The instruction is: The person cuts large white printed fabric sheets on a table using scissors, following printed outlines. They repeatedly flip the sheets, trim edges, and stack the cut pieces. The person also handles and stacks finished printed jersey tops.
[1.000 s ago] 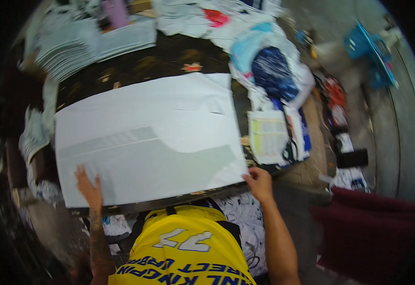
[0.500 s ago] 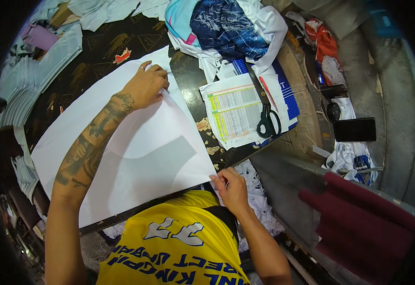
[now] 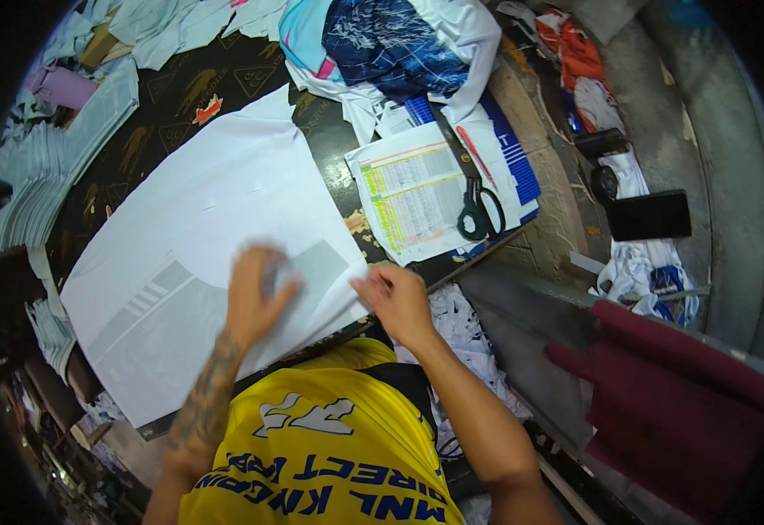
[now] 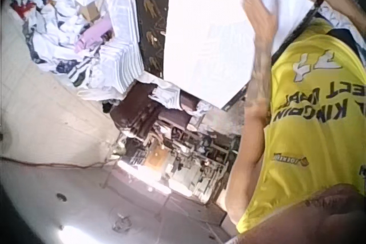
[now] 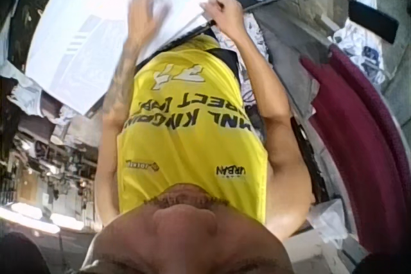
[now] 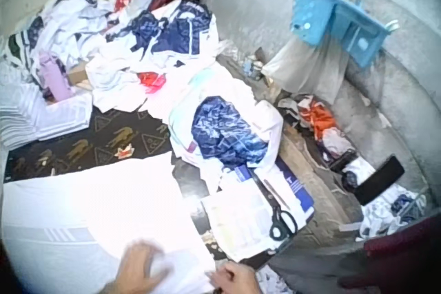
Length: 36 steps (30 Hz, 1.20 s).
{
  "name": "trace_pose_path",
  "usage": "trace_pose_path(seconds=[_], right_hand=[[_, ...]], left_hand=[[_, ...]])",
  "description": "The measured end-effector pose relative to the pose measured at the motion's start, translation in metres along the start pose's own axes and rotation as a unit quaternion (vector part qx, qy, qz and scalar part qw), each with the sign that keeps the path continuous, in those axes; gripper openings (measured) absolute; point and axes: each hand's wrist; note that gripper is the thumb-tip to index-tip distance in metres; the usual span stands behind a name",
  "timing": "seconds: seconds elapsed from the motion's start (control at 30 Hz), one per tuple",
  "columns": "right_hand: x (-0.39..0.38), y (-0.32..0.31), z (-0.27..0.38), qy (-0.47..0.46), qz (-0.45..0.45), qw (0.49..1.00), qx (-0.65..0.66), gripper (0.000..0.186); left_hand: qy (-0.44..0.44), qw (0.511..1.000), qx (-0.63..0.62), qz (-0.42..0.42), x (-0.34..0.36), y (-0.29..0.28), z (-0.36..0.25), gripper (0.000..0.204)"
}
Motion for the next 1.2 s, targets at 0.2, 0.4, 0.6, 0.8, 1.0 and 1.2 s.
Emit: trace_pose_path(seconds=[0.2,0.4,0.6,0.8,1.0,1.2], right_hand=[[0.012,0.0,0.016,-0.156,-0.041,0.982,0.103,0.035],[-0.035,0.002,-0.051,-0.022,-0.064,0.998,0.011,0.039],[-0.024,0.02,-0.079,-0.068,-0.125,0.988,-0.057,0.036],[-0.029,-0.009,-0.052,-0.044,-0.049,0.998,-0.014,0.032],[0.04,-0.114,-0.067,-0.197,-0.321,0.907,-0.189,0.046],[0.08,-0.158,-0.07,-0.14,-0.185,0.924,-0.305,0.038]], left_hand=[[-0.164,0.979,0.042,-0.117,-0.199,-0.035,0.043,0.022],[-0.179,0.969,0.124,-0.115,-0.28,-0.049,0.071,0.014],[-0.17,0.968,0.126,-0.133,-0.289,-0.04,0.071,0.011],[-0.189,0.957,0.172,-0.14,-0.263,-0.04,0.054,0.02],[-0.055,0.974,0.149,-0.164,-0.114,0.0,0.037,0.033],[-0.079,0.987,0.125,-0.064,0.033,0.008,0.017,0.021]])
Point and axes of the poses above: each hand's wrist, its own x-axis towards the middle knuckle, its own y-axis out of the palm, z = x × y, and after that the axes turned 1 degree about y, right-handed
